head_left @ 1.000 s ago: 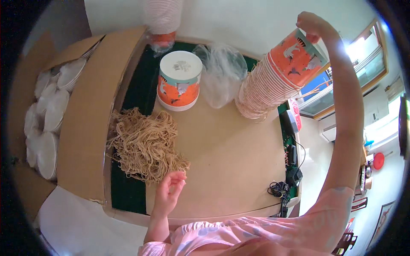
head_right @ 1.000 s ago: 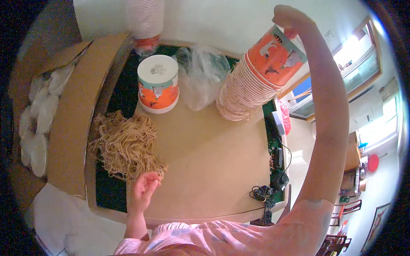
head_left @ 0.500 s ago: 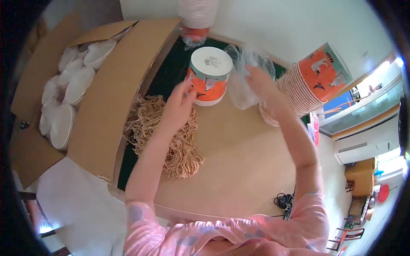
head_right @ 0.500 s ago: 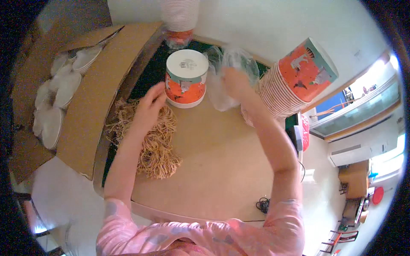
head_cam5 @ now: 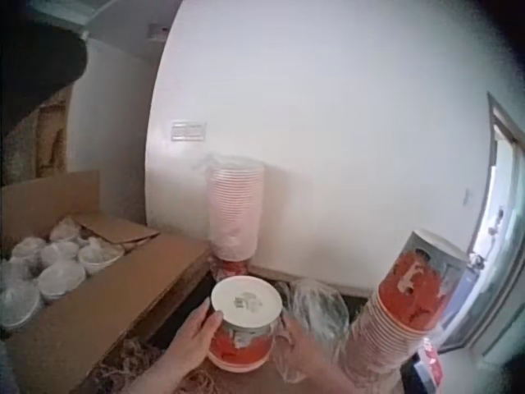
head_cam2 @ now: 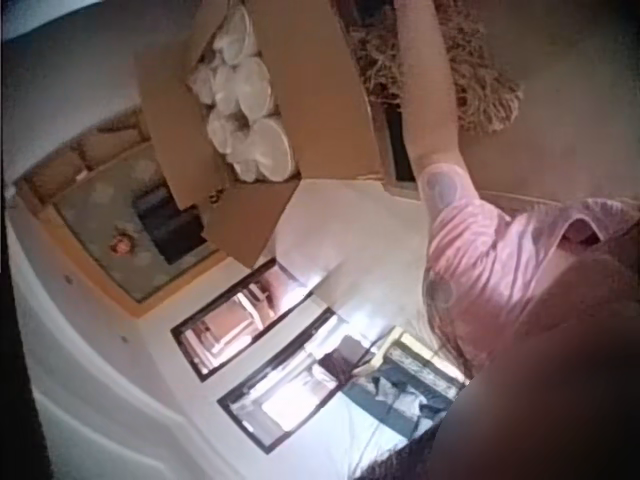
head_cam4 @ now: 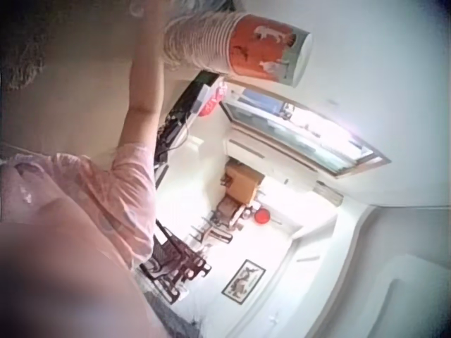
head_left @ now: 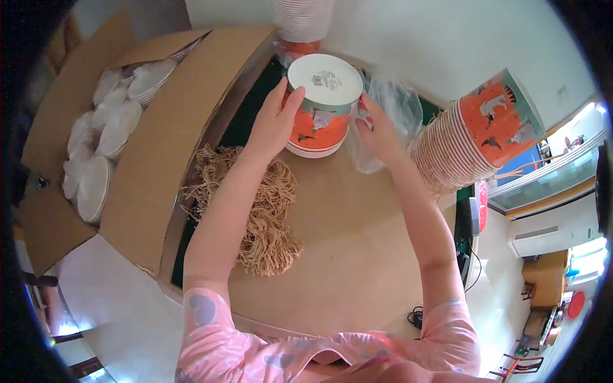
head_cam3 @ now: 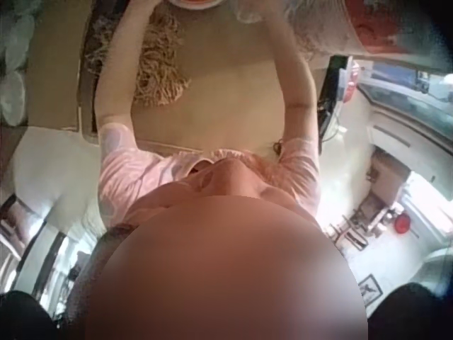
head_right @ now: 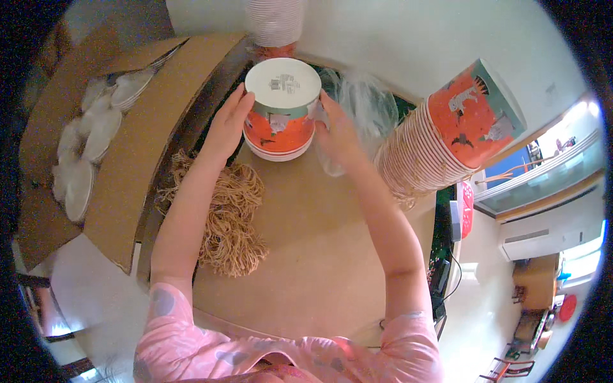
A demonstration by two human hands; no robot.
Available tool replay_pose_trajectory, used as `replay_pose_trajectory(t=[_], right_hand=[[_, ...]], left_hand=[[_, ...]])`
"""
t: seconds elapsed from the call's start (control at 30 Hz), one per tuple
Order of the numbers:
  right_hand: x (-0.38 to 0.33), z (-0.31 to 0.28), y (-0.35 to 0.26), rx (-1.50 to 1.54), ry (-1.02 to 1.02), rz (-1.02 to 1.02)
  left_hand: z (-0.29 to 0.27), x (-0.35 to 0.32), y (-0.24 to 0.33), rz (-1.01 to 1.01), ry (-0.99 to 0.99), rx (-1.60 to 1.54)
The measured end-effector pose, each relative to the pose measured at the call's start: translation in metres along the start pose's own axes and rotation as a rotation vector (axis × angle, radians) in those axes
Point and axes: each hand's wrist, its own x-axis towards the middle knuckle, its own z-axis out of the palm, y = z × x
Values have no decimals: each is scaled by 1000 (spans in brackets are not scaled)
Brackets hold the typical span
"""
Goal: Tying a thin string around the rim of paper bowls for packaging.
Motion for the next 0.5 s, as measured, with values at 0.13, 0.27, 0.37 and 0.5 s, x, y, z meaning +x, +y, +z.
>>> replay_pose_trajectory(t=[0.13, 0.27, 0.37, 0.5], right_hand=[[1, -7, -9, -14, -23, -2], [2, -15, -24, 16, 1, -13], [1, -31, -55, 116, 37, -68], [-26, -79, -125, 104, 12, -360]], left_hand=[[-1, 0, 6, 46, -28, 3], [-1, -3, 13, 84, 26, 43], [-7, -9, 34, 188, 50, -17], [-25, -23, 82, 237, 71, -182]])
